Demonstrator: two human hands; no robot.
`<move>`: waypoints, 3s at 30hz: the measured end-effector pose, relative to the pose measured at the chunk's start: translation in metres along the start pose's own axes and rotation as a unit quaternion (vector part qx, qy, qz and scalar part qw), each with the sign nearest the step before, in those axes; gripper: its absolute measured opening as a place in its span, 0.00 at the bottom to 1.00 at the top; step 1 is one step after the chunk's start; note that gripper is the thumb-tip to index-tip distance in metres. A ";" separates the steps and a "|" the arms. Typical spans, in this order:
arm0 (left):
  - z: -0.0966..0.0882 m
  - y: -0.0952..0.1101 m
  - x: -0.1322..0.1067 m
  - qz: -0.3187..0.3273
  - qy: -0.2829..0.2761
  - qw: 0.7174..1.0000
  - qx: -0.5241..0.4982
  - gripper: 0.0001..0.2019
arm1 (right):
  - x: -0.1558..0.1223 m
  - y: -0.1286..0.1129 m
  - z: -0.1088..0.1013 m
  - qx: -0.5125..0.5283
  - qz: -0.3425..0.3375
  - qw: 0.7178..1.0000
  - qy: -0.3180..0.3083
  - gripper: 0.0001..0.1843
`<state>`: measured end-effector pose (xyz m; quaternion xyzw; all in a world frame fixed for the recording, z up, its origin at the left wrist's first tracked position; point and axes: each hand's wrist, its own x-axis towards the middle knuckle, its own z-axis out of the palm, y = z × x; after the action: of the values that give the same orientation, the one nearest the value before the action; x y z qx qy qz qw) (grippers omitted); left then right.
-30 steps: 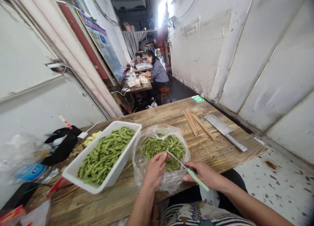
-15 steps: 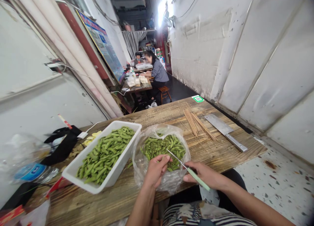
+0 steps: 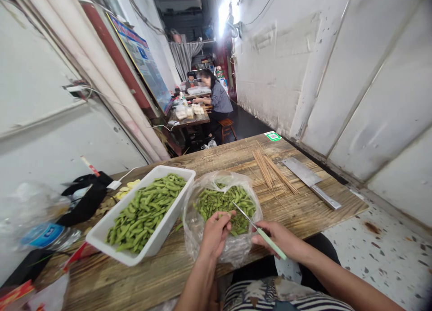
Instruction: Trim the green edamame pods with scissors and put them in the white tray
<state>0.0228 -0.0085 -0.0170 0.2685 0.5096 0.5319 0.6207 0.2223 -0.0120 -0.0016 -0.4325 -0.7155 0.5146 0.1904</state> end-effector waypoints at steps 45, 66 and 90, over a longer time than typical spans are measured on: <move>-0.009 0.008 -0.012 0.001 -0.038 0.971 0.238 0.17 | -0.004 0.004 0.002 -0.093 0.003 0.995 -0.030 0.14; -0.051 0.124 0.008 0.320 -0.056 0.677 0.661 0.11 | -0.006 0.004 -0.014 -0.123 0.011 0.992 0.026 0.19; -0.016 0.020 0.006 0.120 -0.092 0.919 0.365 0.10 | -0.010 0.002 -0.012 -0.084 -0.003 0.996 -0.037 0.20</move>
<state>-0.0002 -0.0009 -0.0070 0.5835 0.5730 0.3524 0.4549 0.2372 -0.0134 0.0028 -0.4252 -0.7639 0.4683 0.1281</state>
